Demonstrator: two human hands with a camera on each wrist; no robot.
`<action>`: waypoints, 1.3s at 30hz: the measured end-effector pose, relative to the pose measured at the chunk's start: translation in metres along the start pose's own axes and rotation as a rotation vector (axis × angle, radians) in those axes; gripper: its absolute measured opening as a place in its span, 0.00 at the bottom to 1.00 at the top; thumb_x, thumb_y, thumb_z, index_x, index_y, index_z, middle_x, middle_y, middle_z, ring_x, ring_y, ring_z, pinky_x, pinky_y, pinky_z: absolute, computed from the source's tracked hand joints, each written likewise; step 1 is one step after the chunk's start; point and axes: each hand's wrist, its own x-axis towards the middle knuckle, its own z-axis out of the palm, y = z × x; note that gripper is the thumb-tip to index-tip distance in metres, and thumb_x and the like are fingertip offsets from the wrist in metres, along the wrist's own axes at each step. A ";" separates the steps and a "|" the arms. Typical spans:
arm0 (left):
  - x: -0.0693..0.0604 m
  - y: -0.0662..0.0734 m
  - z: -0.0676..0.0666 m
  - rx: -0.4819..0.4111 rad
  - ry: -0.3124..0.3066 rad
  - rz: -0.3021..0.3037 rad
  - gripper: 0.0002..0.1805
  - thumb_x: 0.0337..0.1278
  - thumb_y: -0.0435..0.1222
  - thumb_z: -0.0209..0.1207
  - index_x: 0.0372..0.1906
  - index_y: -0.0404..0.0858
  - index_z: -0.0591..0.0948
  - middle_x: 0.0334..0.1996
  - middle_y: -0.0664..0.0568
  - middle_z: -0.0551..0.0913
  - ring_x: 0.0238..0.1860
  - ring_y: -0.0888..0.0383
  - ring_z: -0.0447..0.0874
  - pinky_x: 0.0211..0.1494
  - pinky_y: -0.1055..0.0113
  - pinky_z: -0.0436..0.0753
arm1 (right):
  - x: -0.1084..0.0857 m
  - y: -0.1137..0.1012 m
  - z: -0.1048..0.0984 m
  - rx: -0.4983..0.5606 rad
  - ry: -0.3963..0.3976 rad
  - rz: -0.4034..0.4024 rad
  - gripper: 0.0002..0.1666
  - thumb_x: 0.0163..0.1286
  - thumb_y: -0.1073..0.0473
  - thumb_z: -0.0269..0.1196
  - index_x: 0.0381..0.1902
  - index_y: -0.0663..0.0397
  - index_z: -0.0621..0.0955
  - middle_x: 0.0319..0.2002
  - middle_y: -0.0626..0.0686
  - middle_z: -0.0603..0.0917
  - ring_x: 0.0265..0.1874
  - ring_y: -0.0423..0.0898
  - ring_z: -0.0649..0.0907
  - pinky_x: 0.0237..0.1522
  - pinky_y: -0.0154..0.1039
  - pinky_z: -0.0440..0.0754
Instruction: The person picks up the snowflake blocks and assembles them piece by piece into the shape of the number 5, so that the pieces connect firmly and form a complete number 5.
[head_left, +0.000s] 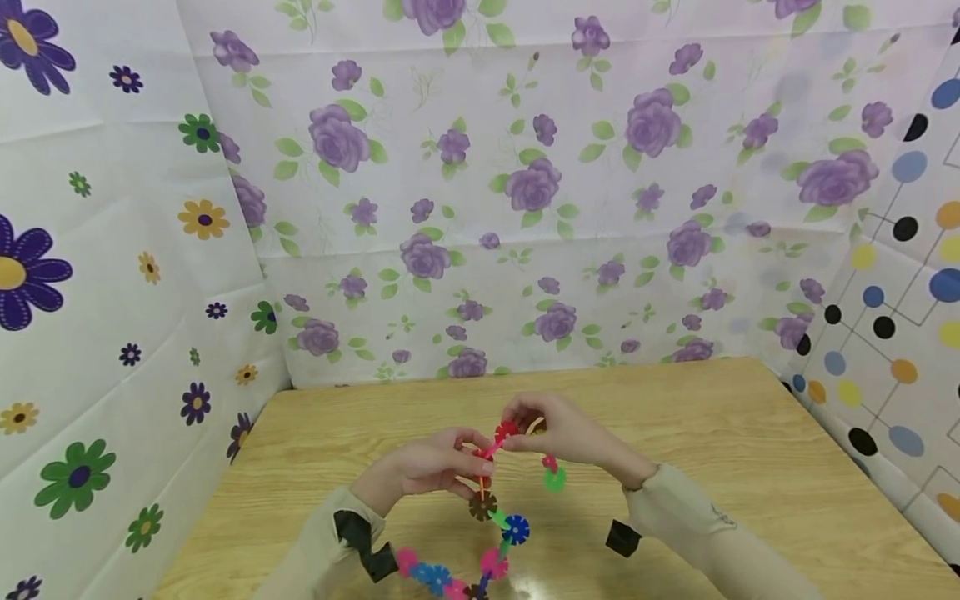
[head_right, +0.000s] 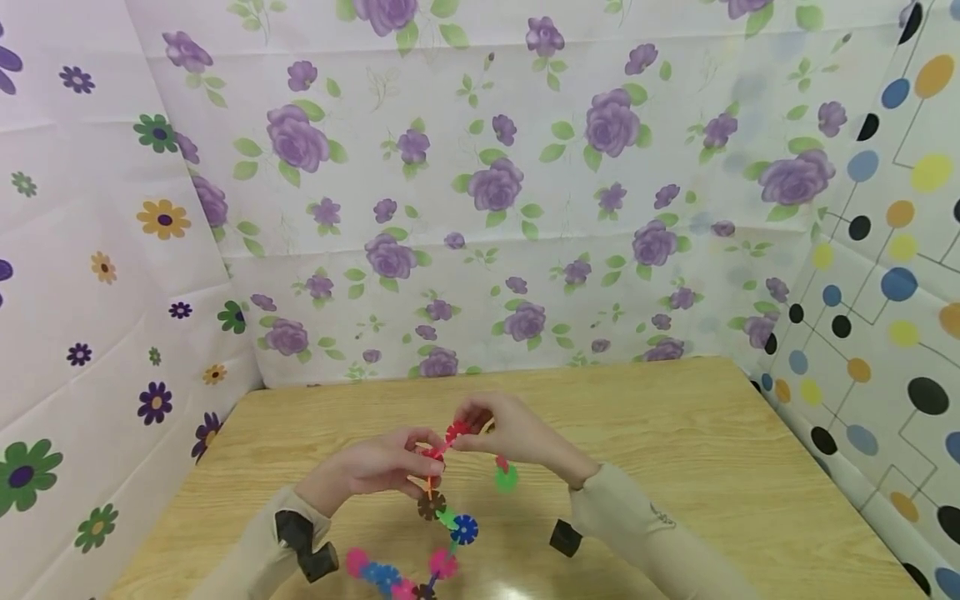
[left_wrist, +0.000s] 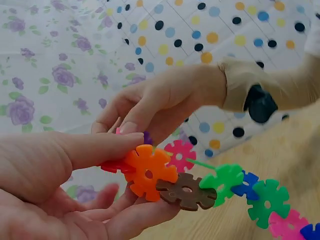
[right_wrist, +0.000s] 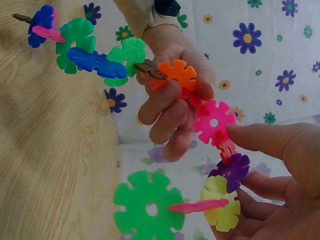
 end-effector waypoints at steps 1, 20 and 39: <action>0.000 0.000 -0.001 0.012 0.018 0.004 0.15 0.63 0.35 0.58 0.50 0.35 0.69 0.29 0.56 0.80 0.30 0.63 0.80 0.36 0.68 0.84 | 0.000 0.003 -0.001 0.027 -0.015 0.013 0.13 0.63 0.52 0.68 0.42 0.50 0.80 0.37 0.48 0.84 0.37 0.40 0.83 0.41 0.34 0.83; 0.005 -0.003 -0.003 0.137 0.114 0.026 0.14 0.66 0.40 0.58 0.35 0.40 0.64 0.27 0.53 0.78 0.23 0.63 0.79 0.25 0.71 0.76 | -0.001 0.024 0.010 0.400 -0.280 0.293 0.16 0.69 0.49 0.61 0.48 0.52 0.85 0.38 0.55 0.89 0.38 0.47 0.88 0.36 0.37 0.82; -0.018 -0.016 -0.028 0.080 0.346 0.192 0.15 0.72 0.43 0.50 0.48 0.34 0.73 0.37 0.48 0.83 0.40 0.56 0.85 0.50 0.60 0.84 | -0.015 0.039 0.002 0.432 -0.171 0.324 0.22 0.68 0.46 0.62 0.50 0.56 0.84 0.43 0.62 0.87 0.40 0.49 0.87 0.40 0.38 0.83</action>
